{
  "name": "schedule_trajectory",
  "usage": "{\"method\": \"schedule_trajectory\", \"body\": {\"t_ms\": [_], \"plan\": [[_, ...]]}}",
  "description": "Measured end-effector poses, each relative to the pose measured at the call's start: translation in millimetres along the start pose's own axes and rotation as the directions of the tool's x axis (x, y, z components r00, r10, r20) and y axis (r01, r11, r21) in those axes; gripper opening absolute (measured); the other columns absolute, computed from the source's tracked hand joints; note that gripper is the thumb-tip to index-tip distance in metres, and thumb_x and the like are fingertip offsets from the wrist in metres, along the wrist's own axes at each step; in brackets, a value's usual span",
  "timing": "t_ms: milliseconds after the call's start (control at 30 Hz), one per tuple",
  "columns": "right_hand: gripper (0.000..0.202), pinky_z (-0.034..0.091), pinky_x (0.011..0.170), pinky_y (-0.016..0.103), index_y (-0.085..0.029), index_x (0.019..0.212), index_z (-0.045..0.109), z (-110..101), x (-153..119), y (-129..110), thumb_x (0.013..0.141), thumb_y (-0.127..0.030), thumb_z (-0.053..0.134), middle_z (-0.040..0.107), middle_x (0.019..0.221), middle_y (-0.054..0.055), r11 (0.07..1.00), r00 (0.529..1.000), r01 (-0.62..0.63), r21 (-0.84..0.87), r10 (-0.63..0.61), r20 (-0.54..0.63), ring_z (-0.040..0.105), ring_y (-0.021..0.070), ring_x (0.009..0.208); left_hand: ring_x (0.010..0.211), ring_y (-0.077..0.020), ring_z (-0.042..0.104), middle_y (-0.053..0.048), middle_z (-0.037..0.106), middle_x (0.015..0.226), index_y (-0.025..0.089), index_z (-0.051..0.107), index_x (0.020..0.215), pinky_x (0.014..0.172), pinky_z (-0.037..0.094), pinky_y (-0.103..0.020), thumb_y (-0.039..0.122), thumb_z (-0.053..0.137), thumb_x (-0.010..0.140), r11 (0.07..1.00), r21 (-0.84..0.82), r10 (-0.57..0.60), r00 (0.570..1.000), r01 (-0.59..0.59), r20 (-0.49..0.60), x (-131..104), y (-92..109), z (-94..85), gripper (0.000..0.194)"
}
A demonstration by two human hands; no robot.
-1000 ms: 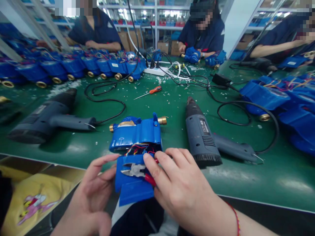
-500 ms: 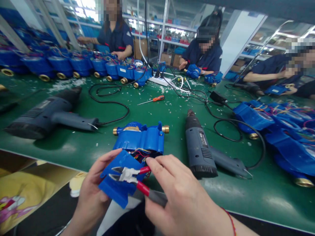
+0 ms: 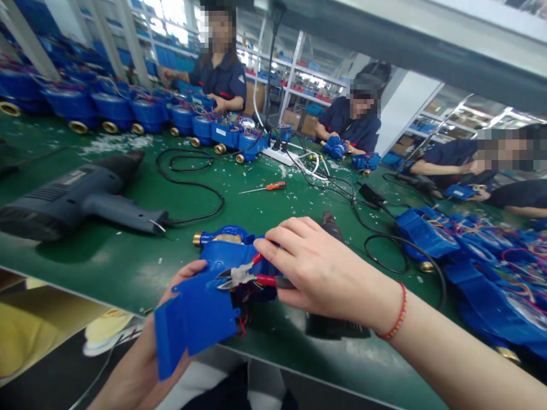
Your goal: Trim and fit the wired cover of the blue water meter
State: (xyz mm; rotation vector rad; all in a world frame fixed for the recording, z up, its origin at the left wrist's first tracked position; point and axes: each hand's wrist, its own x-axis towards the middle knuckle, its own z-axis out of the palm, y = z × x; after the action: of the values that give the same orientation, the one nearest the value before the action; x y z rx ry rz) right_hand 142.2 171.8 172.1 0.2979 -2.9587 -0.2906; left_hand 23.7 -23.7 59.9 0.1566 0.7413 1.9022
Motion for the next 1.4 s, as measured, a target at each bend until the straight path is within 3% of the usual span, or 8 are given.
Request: {"method": "schedule_trajectory", "body": {"t_ms": [200,267,367,433,733,967,1167,1400], "plan": [[0.043,0.048,0.087,0.045,-0.006,0.128,0.055,3,1,-3,0.088,-0.021,0.058,0.063,0.111,0.016,0.996,1.000,-0.021,-0.090,0.021,0.001,0.054,0.0290,0.099,0.099,-0.0235,0.070,-0.006,0.066,0.129,0.036,0.050,0.133,0.082,0.060,-0.033,0.065,0.064,0.084,1.000,0.001,-0.013,0.978,0.013,-0.207,-6,-2,5.7,0.059],[0.042,0.048,0.084,0.045,-0.007,0.127,0.056,3,1,-5,0.088,-0.022,0.058,0.064,0.110,0.016,0.996,0.999,-0.033,-0.082,0.034,0.012,0.054,0.0288,0.097,0.099,-0.0301,0.070,-0.008,0.068,0.124,0.033,0.055,0.128,0.079,0.061,-0.039,0.073,0.075,0.067,1.000,0.011,0.012,0.986,-0.010,-0.164,-6,-3,3.5,0.075],[0.042,0.048,0.082,0.045,-0.007,0.126,0.057,2,1,-8,0.087,-0.022,0.057,0.063,0.110,0.016,0.998,0.999,-0.040,-0.046,0.041,0.034,0.054,0.0296,0.097,0.100,-0.0347,0.070,-0.010,0.069,0.121,0.032,0.056,0.127,0.080,0.061,-0.041,0.061,0.094,0.045,0.996,0.074,0.050,0.993,-0.043,-0.109,-8,-3,3.5,0.094],[0.045,0.048,0.083,0.047,-0.006,0.128,0.056,0,2,-8,0.085,-0.021,0.055,0.063,0.110,0.017,0.999,0.998,-0.043,-0.025,0.044,0.049,0.053,0.0306,0.098,0.101,-0.0318,0.070,-0.009,0.067,0.123,0.032,0.054,0.129,0.082,0.060,-0.036,0.053,0.096,0.047,0.991,0.129,0.041,0.990,-0.024,-0.133,-11,0,6.4,0.095],[0.046,0.049,0.085,0.050,-0.001,0.128,0.055,-7,8,-7,0.086,-0.020,0.051,0.061,0.111,0.019,0.995,0.998,-0.016,-0.100,0.022,0.060,0.052,0.0322,0.099,0.099,-0.0307,0.070,-0.010,0.071,0.119,0.025,0.064,0.123,0.075,0.061,-0.028,0.060,0.093,0.045,0.961,0.276,0.077,0.969,-0.009,-0.236,-11,13,11.8,0.090],[0.047,0.047,0.095,0.053,-0.002,0.131,0.055,-7,9,-8,0.087,-0.019,0.051,0.061,0.114,0.018,0.989,0.998,-0.014,-0.144,0.023,0.065,0.050,0.0342,0.105,0.091,-0.0295,0.072,-0.010,0.073,0.111,0.024,0.067,0.117,0.072,0.063,-0.031,0.059,0.093,0.046,0.967,0.255,0.074,0.977,-0.021,-0.202,-9,14,10.1,0.083],[0.045,0.050,0.081,0.050,-0.001,0.129,0.056,-4,9,-4,0.087,-0.012,0.049,0.062,0.108,0.020,0.979,0.997,0.023,-0.204,-0.008,0.071,0.052,0.0339,0.100,0.083,-0.0304,0.073,-0.013,0.074,0.108,0.021,0.063,0.123,0.071,0.064,-0.039,0.055,0.092,0.051,0.956,0.293,0.062,0.981,-0.005,-0.186,-8,15,6.6,0.086],[0.037,0.050,0.075,0.043,0.001,0.119,0.062,2,11,1,0.087,-0.006,0.045,0.064,0.093,0.018,0.982,0.997,0.080,-0.174,-0.075,0.036,0.053,0.0290,0.089,0.083,-0.0292,0.073,-0.014,0.075,0.103,0.018,0.064,0.119,0.070,0.063,-0.035,0.055,0.090,0.055,0.943,0.332,0.088,0.982,-0.029,-0.165,-5,17,6.5,0.079]]}}
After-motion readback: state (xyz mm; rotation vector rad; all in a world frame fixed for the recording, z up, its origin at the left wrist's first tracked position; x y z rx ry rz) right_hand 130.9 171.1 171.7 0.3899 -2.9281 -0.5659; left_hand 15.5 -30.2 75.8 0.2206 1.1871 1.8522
